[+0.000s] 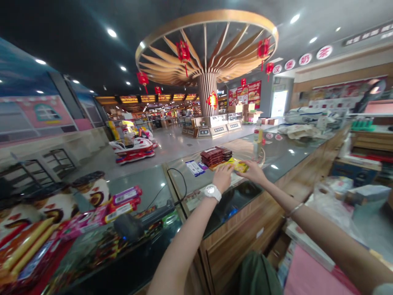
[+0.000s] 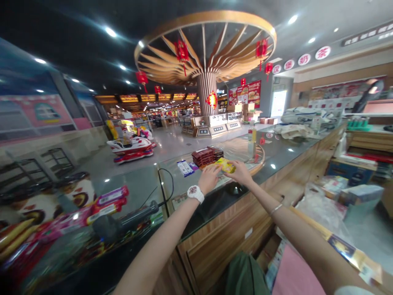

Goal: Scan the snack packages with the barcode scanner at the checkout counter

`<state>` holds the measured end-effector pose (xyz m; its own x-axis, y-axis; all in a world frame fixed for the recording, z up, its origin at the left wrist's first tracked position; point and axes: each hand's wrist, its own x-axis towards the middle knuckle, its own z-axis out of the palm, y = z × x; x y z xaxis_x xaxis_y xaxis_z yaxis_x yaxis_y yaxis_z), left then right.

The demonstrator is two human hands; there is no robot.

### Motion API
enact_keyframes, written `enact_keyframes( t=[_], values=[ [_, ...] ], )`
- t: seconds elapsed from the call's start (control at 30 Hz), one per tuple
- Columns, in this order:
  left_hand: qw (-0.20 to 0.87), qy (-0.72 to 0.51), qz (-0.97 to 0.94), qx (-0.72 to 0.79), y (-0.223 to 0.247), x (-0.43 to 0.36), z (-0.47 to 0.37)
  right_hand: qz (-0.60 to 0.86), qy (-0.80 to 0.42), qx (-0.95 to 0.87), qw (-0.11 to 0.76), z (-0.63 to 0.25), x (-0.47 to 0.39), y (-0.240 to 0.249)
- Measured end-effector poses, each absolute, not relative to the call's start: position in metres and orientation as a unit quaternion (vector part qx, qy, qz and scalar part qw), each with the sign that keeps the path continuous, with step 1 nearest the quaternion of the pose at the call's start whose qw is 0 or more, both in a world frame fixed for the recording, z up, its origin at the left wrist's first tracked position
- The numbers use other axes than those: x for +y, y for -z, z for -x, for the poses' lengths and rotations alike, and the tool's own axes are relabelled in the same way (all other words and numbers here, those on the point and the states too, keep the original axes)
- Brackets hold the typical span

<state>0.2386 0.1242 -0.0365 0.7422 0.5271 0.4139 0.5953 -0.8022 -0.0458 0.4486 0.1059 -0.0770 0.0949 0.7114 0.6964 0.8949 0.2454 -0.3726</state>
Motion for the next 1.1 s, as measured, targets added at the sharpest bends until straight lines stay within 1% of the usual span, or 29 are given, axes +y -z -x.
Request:
enact_keyframes(
  t=[0.27,0.47,0.7,0.9,1.0,1.1],
  values=[
    [0.035,0.149,0.928,-0.339,0.042,0.156,-0.284,0.71,0.103,-0.602,0.35,-0.466,0.124,0.073],
    [0.023,0.152,0.922,-0.356,0.047,0.167,-0.297,0.769,0.087,-0.552,0.31,-0.463,0.134,0.071],
    [-0.011,0.165,0.916,-0.366,0.058,0.175,-0.294,0.761,0.072,-0.565,0.311,-0.46,0.147,0.081],
    [0.006,0.16,0.914,-0.372,0.06,0.171,-0.292,0.739,0.123,-0.576,0.328,-0.464,0.136,0.089],
    [0.021,0.157,0.921,-0.356,0.059,0.165,-0.292,0.74,0.111,-0.579,0.324,-0.467,0.123,0.089],
    [0.025,0.155,0.925,-0.345,0.059,0.158,-0.294,0.749,0.1,-0.583,0.3,-0.466,0.114,0.086]
  ],
)
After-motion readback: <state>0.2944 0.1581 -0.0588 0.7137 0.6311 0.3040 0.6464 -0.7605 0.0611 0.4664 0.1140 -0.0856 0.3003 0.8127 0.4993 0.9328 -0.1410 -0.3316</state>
